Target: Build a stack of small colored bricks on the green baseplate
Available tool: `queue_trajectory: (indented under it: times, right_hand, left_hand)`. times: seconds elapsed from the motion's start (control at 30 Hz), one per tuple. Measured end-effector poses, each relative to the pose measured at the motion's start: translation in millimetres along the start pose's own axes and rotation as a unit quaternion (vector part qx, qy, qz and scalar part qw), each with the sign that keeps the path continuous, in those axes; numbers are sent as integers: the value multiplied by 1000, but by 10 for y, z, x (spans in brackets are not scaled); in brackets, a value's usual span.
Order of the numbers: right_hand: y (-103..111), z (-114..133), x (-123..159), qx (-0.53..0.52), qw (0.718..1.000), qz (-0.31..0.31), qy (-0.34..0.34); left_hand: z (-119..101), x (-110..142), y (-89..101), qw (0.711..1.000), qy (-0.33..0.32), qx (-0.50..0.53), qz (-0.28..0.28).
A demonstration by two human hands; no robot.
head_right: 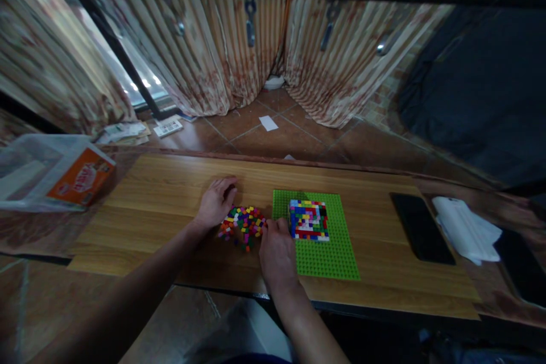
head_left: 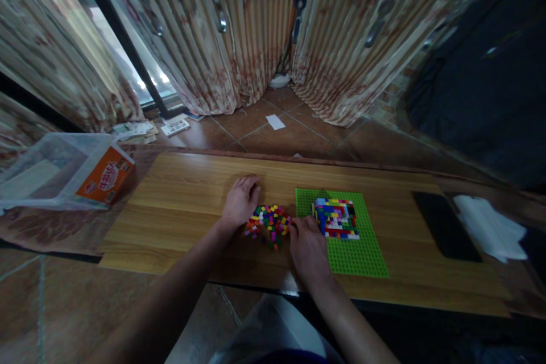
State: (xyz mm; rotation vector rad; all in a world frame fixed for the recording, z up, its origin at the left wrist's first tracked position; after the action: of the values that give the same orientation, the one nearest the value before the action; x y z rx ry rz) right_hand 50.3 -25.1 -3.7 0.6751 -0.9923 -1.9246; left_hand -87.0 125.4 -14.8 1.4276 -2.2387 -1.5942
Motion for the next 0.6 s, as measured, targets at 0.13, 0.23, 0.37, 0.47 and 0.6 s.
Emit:
queue_trajectory:
  times: [0.13,0.23,0.37,0.47,0.6]
  right_hand:
    - [-23,-9,1,-35,999,-6,-10]
    - [-30,-6,-2,-40,999,-7,-18]
    - [-46,11,-8,-33,999,-7,-20]
    - [-70,18,-20,-39,999,-2,-21]
    - [-83,29,-30,-64,997,-1,-32]
  left_hand:
    - [9,6,-1,1000,1,1,-4]
    - [16,10,-3,1000,2,0,-6]
    - [27,14,-10,1000,2,-1,-8]
    - [36,14,-18,1000,1,1,-7]
    - [46,9,-21,1000,1,3,-8]
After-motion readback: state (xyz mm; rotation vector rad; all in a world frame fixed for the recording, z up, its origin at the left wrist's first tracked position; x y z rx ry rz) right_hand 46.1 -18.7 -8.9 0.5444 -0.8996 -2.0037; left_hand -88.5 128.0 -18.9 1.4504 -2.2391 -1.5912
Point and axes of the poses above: each hand's wrist, its own x-axis away from the middle knuckle, its own y-axis out of the back of the hand, z = x × y, the point moved 4 cm from there along -x, towards the middle knuckle, and after that the axes turned 11 degrees about -y, right-handed, at the moved point
